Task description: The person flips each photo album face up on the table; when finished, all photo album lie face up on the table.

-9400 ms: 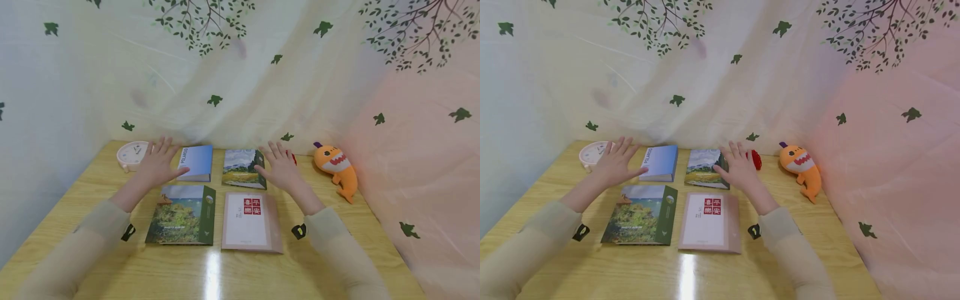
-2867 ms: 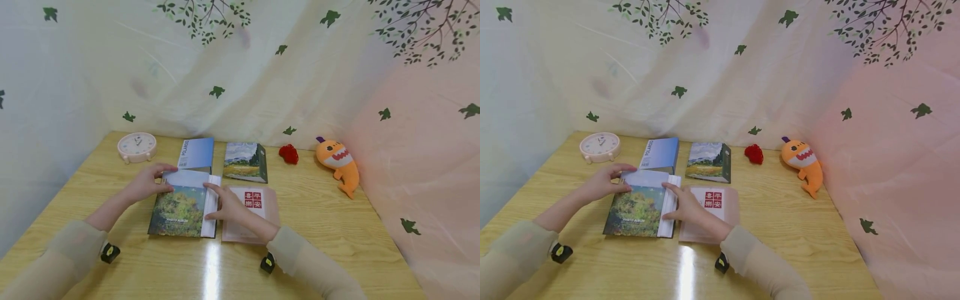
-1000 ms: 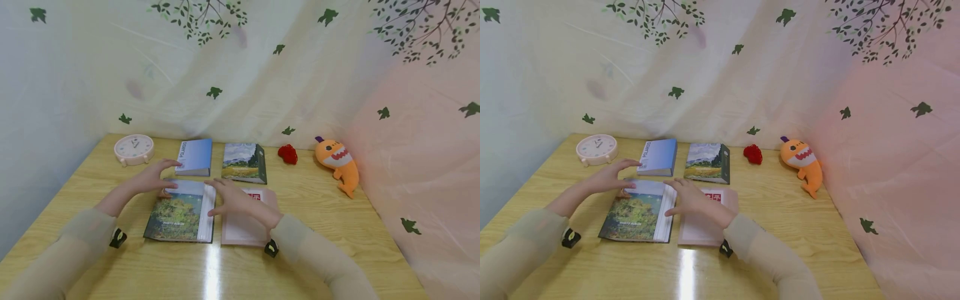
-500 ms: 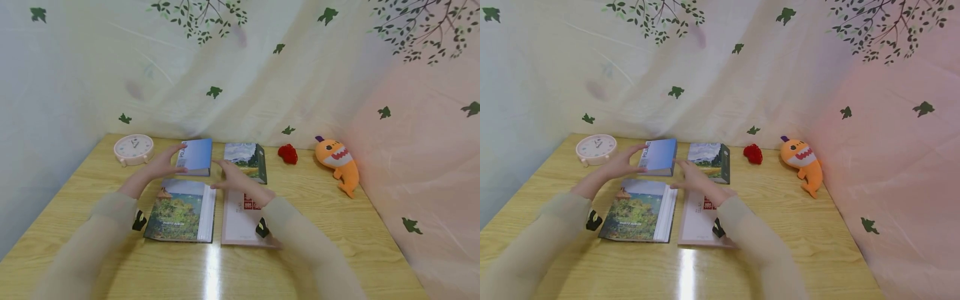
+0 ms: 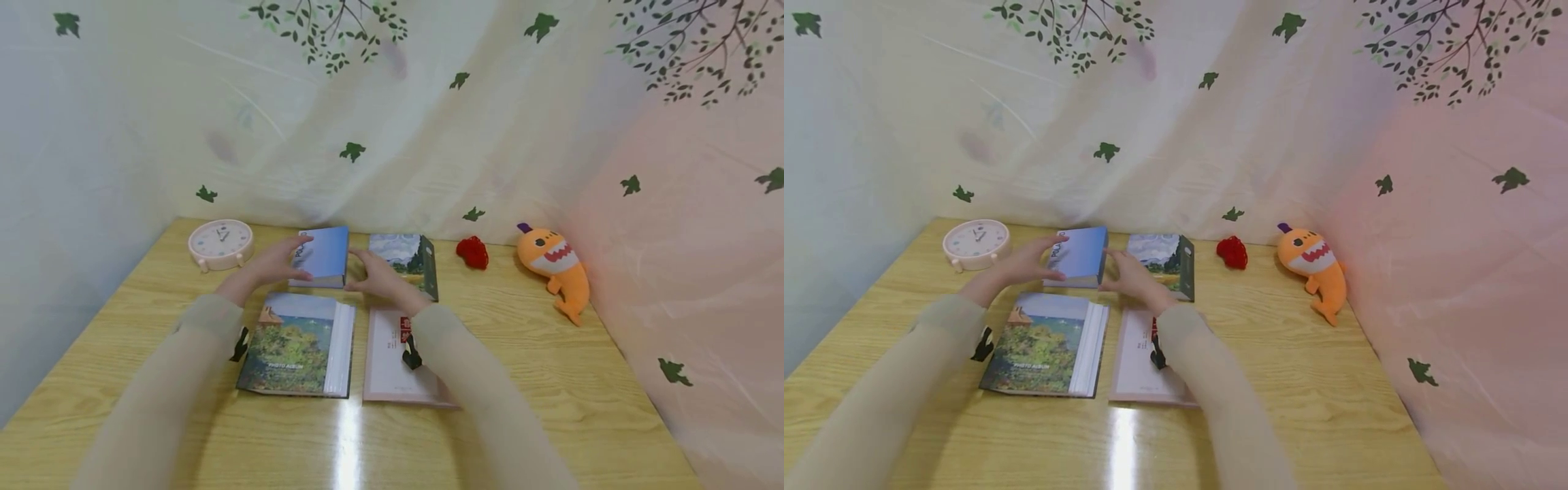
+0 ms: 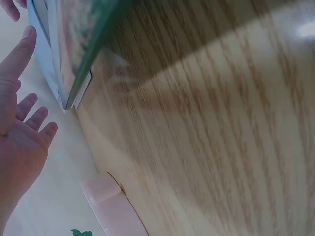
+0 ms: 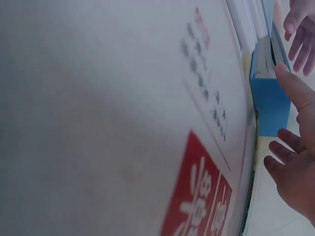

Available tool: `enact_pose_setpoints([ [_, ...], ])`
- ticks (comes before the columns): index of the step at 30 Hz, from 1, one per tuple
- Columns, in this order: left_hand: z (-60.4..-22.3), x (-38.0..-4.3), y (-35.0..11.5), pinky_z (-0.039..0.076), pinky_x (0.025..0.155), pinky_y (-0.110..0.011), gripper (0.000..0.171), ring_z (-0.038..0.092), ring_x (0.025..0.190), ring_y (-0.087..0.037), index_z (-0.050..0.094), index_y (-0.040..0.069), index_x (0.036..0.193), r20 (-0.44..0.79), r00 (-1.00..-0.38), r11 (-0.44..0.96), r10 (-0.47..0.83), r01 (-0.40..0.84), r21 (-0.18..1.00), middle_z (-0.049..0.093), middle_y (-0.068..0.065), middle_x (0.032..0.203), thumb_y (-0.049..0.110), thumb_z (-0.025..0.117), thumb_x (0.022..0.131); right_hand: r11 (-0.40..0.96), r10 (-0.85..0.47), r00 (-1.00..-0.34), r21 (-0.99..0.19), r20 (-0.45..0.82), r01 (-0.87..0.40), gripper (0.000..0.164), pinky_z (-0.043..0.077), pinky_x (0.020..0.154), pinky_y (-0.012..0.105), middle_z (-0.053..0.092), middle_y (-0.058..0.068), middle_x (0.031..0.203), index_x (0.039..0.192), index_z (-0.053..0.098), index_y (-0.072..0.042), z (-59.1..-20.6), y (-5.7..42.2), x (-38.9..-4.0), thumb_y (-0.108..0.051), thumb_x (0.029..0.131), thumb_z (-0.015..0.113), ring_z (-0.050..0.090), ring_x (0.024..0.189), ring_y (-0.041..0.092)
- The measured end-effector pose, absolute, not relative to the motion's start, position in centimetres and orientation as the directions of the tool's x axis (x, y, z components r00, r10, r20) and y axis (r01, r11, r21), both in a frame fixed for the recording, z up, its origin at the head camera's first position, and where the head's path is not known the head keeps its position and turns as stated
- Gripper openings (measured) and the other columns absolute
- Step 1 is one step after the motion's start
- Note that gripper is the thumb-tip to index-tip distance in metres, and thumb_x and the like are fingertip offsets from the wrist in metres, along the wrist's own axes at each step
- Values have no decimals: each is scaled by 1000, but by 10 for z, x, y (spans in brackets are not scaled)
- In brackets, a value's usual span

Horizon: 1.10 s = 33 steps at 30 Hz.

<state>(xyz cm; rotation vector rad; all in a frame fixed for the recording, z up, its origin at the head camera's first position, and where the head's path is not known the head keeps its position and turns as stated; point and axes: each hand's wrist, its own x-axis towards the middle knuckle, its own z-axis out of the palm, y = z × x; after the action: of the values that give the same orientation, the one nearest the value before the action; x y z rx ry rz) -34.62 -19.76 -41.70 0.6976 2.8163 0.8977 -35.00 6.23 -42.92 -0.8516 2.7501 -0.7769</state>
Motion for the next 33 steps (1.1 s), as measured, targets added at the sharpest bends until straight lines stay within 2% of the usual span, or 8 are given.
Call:
enact_pose_setpoints([
  [10,-425,-354,-194,20,112,-56,83,26,137,-42,32,3,146,-13,-882,766,471,402,502,29,-24,149,28,76,80,736,-539,-841,-514,-49,-441,88,29,113,39,37,9,149,150,23,-13,-438,55,-362,-40,82,72,33,137,26],
  [19,-431,-355,-196,31,107,-55,77,37,129,-40,41,4,141,-12,-878,764,478,408,500,37,-24,144,24,78,77,758,-508,-859,-507,-63,-411,88,31,111,39,42,12,145,150,24,-11,-440,46,-363,-40,82,72,40,133,27],
  [26,-435,-359,-197,33,104,-56,71,40,126,-41,44,6,139,-20,-880,771,475,405,491,39,-24,143,24,77,79,724,-518,-852,-569,-74,-390,79,35,109,38,44,13,144,150,21,-9,-441,43,-362,-37,90,63,43,131,26],
  [33,-434,-359,-199,32,106,-56,70,40,128,-40,45,9,139,-35,-887,778,460,384,497,39,-22,144,24,77,79,712,-528,-847,-580,-70,-396,76,34,110,39,46,11,142,151,19,-8,-440,42,-360,-35,93,59,42,132,27],
])
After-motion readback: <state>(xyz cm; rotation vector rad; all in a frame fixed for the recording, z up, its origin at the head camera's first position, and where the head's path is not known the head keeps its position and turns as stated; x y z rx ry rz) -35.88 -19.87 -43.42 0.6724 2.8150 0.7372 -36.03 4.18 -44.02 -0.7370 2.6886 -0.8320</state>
